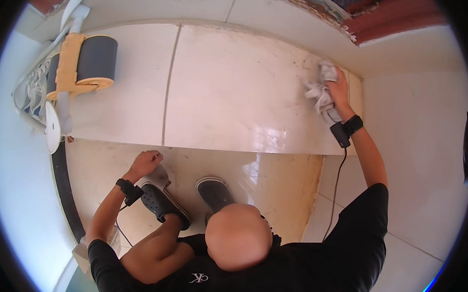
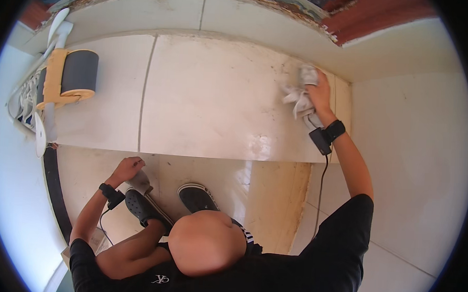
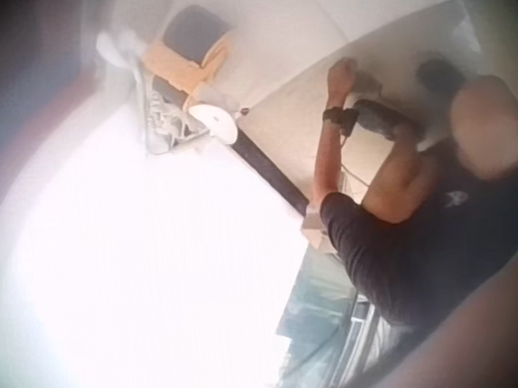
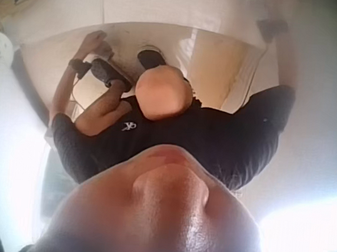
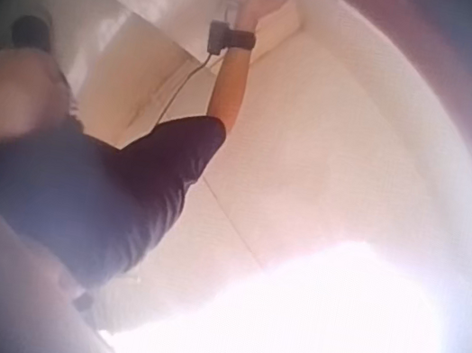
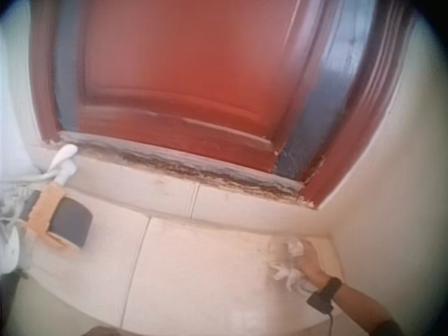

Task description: The person retrieves a cloth from a cardboard box and wipes a white tiled surface. They then switch to a small gray abrasive pad and continue scrubbing the same surface area repeatedly.

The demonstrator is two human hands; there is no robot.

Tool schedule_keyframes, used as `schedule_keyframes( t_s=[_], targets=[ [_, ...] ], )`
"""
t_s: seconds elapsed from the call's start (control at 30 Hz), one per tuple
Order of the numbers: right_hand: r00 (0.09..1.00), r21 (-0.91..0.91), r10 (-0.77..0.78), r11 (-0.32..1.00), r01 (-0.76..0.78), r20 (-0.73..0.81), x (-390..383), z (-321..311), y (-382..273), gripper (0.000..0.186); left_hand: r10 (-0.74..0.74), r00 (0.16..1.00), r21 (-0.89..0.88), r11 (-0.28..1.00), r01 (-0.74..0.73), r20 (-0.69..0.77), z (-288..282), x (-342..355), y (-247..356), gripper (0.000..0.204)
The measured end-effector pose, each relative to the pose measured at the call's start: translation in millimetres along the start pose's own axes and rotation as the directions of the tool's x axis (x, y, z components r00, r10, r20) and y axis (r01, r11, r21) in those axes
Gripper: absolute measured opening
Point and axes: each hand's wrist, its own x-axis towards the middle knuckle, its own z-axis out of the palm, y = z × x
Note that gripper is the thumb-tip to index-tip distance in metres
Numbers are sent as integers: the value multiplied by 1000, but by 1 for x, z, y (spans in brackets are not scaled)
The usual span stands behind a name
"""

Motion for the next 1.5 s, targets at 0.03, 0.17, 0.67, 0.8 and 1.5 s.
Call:
schedule_keyframes(
  t_s=[0.03,0.17,0.67,0.8,1.5],
  targets=[
    [996,-11,-85,996,85,-21,6,2,-3,56,-28,1000,-17,999,28,-7,-8,-2,-4,32],
    [968,-264,-251,935,237,-18,58,20,-18,54,-48,997,-60,997,44,-64,-16,2,-14,32],
    [960,-316,-281,909,272,18,34,42,-47,56,-44,999,-16,999,44,2,8,-5,-22,36],
    [842,-333,-493,774,539,218,32,69,-67,53,-30,999,-20,999,31,30,15,-1,-34,35],
    [536,-2,-664,627,779,521,-6,139,-124,54,-34,998,-116,993,28,-51,8,-9,-47,31]
  ],
)
